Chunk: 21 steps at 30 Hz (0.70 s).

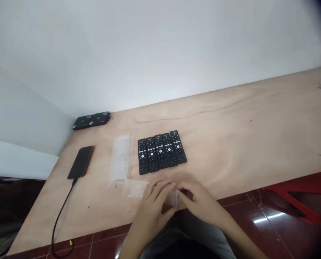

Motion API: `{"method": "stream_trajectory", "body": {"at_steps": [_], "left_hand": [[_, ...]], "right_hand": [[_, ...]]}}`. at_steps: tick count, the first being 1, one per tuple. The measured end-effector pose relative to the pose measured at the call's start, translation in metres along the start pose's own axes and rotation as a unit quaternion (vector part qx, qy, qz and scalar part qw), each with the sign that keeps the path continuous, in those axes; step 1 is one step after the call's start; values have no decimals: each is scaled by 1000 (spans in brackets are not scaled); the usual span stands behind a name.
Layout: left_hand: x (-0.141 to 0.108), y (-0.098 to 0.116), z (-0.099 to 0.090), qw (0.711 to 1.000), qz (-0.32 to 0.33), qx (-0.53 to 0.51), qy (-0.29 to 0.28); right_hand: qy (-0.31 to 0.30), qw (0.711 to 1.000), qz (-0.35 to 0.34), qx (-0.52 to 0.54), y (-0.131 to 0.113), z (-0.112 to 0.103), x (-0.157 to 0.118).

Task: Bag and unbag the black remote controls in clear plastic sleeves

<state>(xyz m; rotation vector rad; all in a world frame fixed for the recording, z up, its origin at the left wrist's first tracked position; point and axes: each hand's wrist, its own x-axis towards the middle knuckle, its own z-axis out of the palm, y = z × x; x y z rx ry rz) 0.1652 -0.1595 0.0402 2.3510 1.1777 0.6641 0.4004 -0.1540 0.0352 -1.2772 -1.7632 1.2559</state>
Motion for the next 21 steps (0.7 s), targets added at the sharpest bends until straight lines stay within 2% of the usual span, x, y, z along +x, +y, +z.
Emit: {"method": "stream_trajectory", "body": {"at_steps": [4, 9, 21], "left_hand": [[-2, -1, 5, 1000, 1, -23, -12], [0, 0, 8, 999, -1, -33, -22], [-5, -13, 12, 999, 12, -39, -21]], "right_hand": [[1, 1000, 20, -20, -1, 0, -1], [18, 999, 14, -46, -3, -2, -2], [28, 999, -35, -31, 2, -5, -2]]}}
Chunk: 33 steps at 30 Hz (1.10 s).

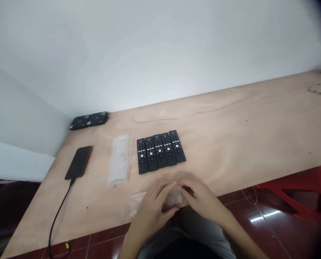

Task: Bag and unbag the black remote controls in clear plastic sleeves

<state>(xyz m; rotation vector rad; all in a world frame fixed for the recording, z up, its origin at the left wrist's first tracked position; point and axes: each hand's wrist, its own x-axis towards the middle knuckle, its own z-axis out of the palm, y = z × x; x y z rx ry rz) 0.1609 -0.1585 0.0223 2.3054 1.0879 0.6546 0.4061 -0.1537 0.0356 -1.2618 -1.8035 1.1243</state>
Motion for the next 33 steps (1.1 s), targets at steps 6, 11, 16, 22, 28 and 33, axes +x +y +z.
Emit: {"method": "stream_trajectory", "body": {"at_steps": [6, 11, 16, 22, 28, 33], "left_hand": [[0, -5, -4, 999, -2, 27, 30], [1, -7, -5, 998, -7, 35, 45], [-1, -12, -1, 998, 3, 38, 55], [-7, -20, -7, 997, 4, 41, 64], [-27, -34, -29, 996, -11, 52, 72], [-56, -54, -47, 992, -34, 89, 79]], "right_hand": [[70, 995, 59, 44, 8, 4, -4], [78, 996, 25, 39, 7, 9, -9], [8, 1000, 4, -12, 4, 17, -12], [37, 999, -9, 33, 6, 19, -7], [96, 987, -85, -101, 2, 30, 23], [-4, 957, -179, -226, -14, 50, 70]]}}
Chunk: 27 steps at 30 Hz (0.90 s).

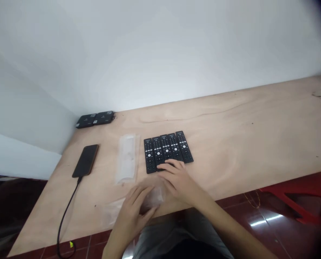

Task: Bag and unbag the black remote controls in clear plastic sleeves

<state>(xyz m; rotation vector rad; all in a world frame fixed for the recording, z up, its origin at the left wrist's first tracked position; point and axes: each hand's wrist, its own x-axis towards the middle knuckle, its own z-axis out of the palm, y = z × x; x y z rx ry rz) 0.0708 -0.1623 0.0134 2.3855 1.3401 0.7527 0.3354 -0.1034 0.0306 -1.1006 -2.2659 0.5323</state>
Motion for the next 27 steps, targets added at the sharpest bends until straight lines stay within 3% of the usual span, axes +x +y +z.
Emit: {"method": "stream_trajectory", "body": {"at_steps": [5, 10, 16, 20, 23, 27], "left_hand": [[-25, -21, -19, 999, -21, 19, 20], [-37, -31, -34, 997, -59, 20, 35], [-27, -35, -41, 997, -56, 28, 41], [-16, -34, -36, 998, -40, 22, 38], [-10, -31, -30, 999, -33, 17, 26], [0, -24, -23, 1000, -22, 17, 3]], "right_hand": [[-52, 991, -86, -84, -1, 23, 33], [-52, 990, -103, -79, -10, 30, 18], [-53, 997, -56, -20, -14, 1, -38], [3, 1000, 11, 13, 1, -15, -74], [16, 997, 52, 56, 14, -28, -93], [-12, 993, 72, 90, 28, -48, -106]]}}
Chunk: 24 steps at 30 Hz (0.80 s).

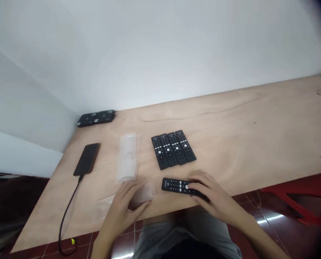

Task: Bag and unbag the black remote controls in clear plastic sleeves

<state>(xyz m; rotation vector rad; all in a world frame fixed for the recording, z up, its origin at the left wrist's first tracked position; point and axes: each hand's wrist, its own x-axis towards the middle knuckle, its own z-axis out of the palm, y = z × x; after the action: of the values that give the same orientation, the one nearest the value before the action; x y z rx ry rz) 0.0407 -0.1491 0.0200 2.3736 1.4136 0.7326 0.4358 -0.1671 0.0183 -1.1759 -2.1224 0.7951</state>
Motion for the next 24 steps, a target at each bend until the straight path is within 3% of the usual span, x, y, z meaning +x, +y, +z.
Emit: {"method": "stream_trajectory", "body": {"at_steps": [10, 24], "left_hand": [[30, 25, 22, 997, 42, -39, -53], [40, 38, 33, 995, 58, -64, -48]], "right_hand": [[-16, 995, 17, 100, 18, -22, -7], [-40, 984, 36, 167, 25, -34, -6]]}}
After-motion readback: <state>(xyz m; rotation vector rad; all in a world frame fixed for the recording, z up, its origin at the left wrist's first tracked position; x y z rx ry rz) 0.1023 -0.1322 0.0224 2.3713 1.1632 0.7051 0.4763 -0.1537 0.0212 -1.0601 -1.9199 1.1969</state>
